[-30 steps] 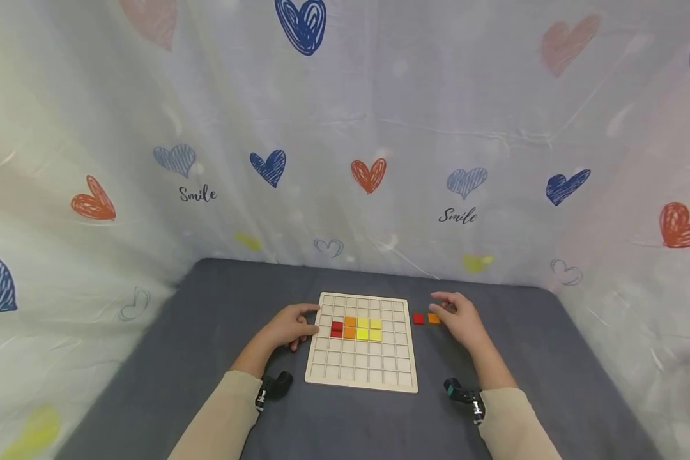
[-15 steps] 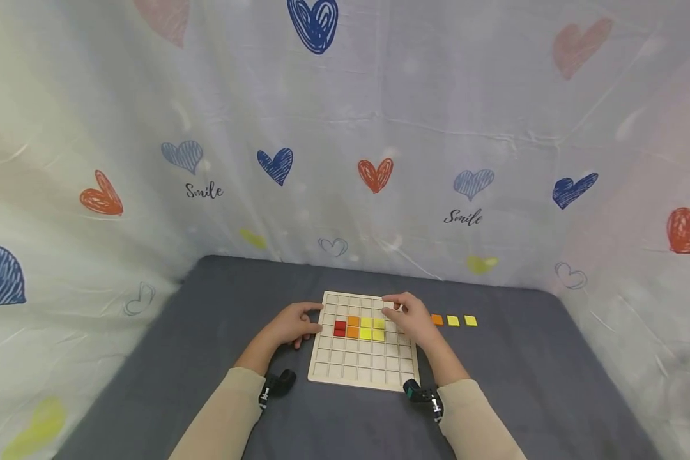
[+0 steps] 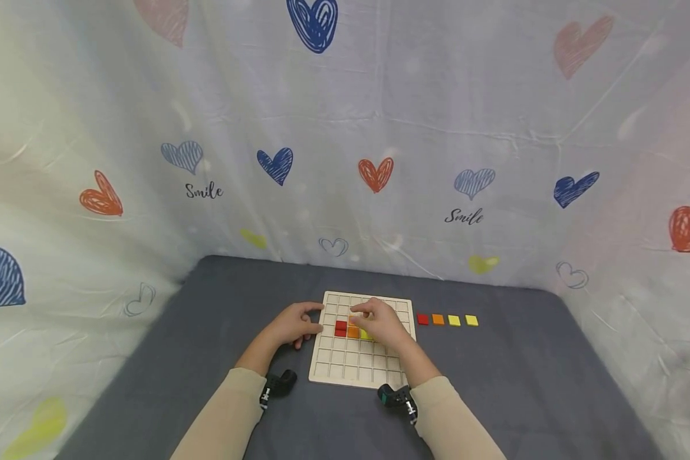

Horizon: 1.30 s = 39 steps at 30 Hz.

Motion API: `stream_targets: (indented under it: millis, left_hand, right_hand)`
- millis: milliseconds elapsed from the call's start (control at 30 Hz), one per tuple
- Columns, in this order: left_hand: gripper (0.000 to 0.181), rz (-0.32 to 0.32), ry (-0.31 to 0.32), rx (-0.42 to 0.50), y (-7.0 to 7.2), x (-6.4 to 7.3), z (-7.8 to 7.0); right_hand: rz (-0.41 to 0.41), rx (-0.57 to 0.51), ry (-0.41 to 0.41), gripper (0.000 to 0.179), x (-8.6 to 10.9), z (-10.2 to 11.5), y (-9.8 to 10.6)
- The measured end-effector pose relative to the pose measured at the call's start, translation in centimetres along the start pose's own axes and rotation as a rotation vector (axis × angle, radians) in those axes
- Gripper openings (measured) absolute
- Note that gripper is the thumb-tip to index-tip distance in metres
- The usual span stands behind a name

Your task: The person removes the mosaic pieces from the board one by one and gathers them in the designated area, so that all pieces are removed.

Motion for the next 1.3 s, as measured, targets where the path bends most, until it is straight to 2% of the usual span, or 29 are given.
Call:
stream_targets:
  millis: [133,367,433,733,967,1300]
  left_hand:
    - [0.059,0.002,-0.003,0.003,0.0,0.0,0.0]
    - [0.059,0.005,-0.008,0.008,-0.1,-0.1,0.1]
    - [0.059,0.003,-0.006,0.008,-0.1,-0.1,0.1]
    - [0.059,-0.004,0.007,-0.009,-0.1,-0.2,0.0]
    - [0.059,-0.011,0.004,-0.013,-0.2,-0.3,-0.1]
    - [0.060,-0.016,0.014,-0.007,-0.2,0.0,-0.1]
  right_hand:
    - [0.024,0.027,-0.011,0.025,-0.2,0.6,-1.0]
    - [0.037,0.176,0.000,0.023,-0.3,1.4,-2.0]
    - [0.041,0.190,-0.008,0.021,-0.2,1.5,-2.1]
    - [0.018,0.123,-0.065,0.018,-0.4,1.3,-1.9]
    - [-0.022,0.044,-0.109,0.021,-0.2,0.9,-0.5]
    - [-0.078,0.049,-0.127,0.029,1.1,0.5,3.1]
Point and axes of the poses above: each hand's wrist, its own x-axis away from the middle knuckle, its own y-axis out of the back of the hand, z = x × y, the point moved 5 cm from there along -x, towards the middle knuckle, and after that the axes turned 1 degree about -y, right-handed, at the moved point
